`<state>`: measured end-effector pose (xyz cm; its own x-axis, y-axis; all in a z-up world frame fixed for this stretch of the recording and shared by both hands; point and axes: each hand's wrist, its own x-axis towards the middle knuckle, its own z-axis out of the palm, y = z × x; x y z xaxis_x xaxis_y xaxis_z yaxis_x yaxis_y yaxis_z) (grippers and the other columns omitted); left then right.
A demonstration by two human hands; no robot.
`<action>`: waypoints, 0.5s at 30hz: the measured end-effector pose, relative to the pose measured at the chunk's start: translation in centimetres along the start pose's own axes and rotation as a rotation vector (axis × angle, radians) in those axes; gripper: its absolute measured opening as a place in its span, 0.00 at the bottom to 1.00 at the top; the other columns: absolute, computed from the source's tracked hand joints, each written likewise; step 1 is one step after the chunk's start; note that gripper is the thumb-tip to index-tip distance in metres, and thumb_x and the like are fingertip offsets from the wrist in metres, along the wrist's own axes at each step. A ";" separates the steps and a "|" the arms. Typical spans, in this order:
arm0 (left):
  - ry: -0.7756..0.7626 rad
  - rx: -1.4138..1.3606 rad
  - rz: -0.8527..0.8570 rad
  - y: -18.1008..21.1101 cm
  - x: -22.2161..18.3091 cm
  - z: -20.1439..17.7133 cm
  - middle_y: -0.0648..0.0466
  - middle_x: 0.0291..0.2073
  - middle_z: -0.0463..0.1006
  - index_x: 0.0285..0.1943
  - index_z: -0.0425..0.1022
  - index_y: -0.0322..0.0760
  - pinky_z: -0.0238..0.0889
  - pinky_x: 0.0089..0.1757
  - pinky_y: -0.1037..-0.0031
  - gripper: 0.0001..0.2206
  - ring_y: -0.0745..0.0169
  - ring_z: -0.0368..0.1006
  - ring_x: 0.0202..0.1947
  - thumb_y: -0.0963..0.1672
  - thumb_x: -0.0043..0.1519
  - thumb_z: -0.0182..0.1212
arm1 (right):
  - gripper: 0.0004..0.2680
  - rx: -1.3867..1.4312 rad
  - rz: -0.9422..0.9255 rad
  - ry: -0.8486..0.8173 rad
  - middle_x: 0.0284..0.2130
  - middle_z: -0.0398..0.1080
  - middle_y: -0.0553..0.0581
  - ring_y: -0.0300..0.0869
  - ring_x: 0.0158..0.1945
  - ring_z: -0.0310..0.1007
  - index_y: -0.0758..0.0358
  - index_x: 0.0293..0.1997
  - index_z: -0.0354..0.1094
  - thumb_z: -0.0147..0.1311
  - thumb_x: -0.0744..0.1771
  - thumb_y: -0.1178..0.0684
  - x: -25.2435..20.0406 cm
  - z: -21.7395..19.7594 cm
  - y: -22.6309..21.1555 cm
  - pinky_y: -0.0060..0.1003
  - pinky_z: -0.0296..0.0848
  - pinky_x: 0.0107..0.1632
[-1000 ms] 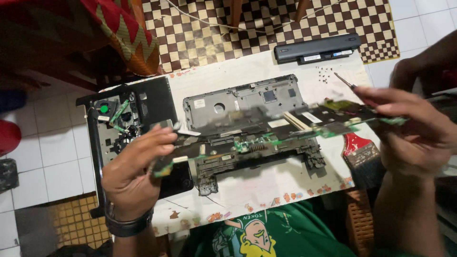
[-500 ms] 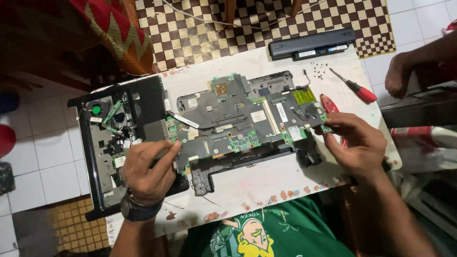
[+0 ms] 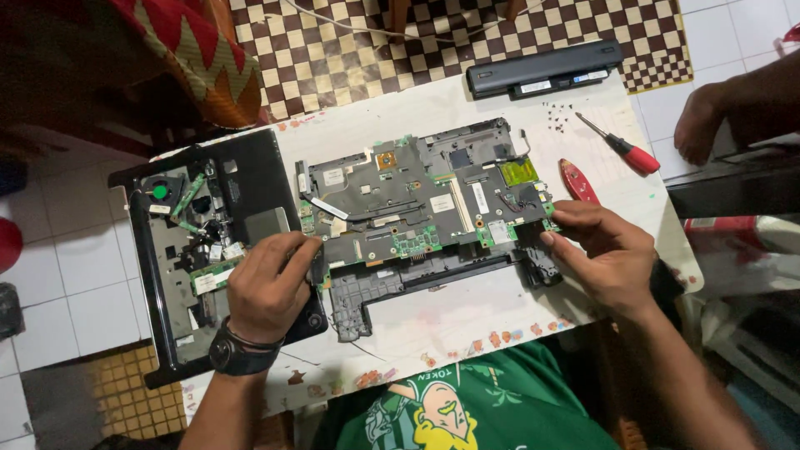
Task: Disassembling and cleaning internal components of a laptop using a brush and screwdriver
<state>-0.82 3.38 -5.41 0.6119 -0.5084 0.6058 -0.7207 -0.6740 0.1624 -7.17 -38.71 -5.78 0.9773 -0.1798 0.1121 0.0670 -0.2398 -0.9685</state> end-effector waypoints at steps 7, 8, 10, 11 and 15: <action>-0.092 -0.031 -0.027 0.2 0.4 0.4 0.43 0.40 0.78 0.46 0.79 0.27 0.73 0.38 0.60 0.17 0.44 0.77 0.38 0.27 0.55 0.51 | 0.10 -0.150 -0.042 -0.006 0.48 0.75 0.70 0.48 0.55 0.76 0.72 0.48 0.72 0.64 0.64 0.65 0.3 0.5 -0.3 0.34 0.75 0.63; -0.112 -0.015 -0.038 0.2 0.3 0.4 0.44 0.39 0.79 0.46 0.79 0.29 0.73 0.38 0.61 0.16 0.45 0.77 0.38 0.27 0.56 0.54 | 0.09 -0.203 -0.063 -0.003 0.48 0.75 0.71 0.48 0.55 0.77 0.72 0.48 0.73 0.64 0.64 0.65 0.4 0.7 -0.4 0.35 0.74 0.62; -0.140 -0.016 -0.047 0.4 0.5 0.3 0.44 0.40 0.78 0.47 0.79 0.28 0.73 0.39 0.60 0.15 0.45 0.77 0.39 0.28 0.58 0.55 | 0.09 -0.288 -0.126 -0.031 0.47 0.76 0.69 0.48 0.53 0.77 0.70 0.47 0.74 0.65 0.64 0.63 0.6 0.5 -0.5 0.36 0.74 0.61; -0.165 -0.019 -0.053 0.4 0.5 0.3 0.44 0.41 0.77 0.48 0.78 0.28 0.72 0.41 0.60 0.13 0.45 0.76 0.39 0.29 0.60 0.55 | 0.09 -0.374 -0.189 -0.055 0.46 0.77 0.67 0.48 0.51 0.78 0.69 0.47 0.74 0.66 0.65 0.62 0.7 0.5 -0.5 0.37 0.74 0.61; -0.210 -0.047 -0.088 0.2 0.2 0.6 0.43 0.43 0.76 0.49 0.77 0.30 0.71 0.44 0.58 0.15 0.43 0.75 0.42 0.29 0.58 0.52 | 0.08 -0.469 -0.340 -0.118 0.44 0.77 0.66 0.51 0.49 0.77 0.71 0.47 0.76 0.66 0.65 0.62 1.0 0.1 -0.2 0.40 0.75 0.57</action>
<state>-0.65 2.81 -5.69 0.7239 -0.5525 0.4132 -0.6730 -0.6973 0.2467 -6.17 -38.75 -5.49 0.9342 0.0822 0.3472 0.3106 -0.6661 -0.6781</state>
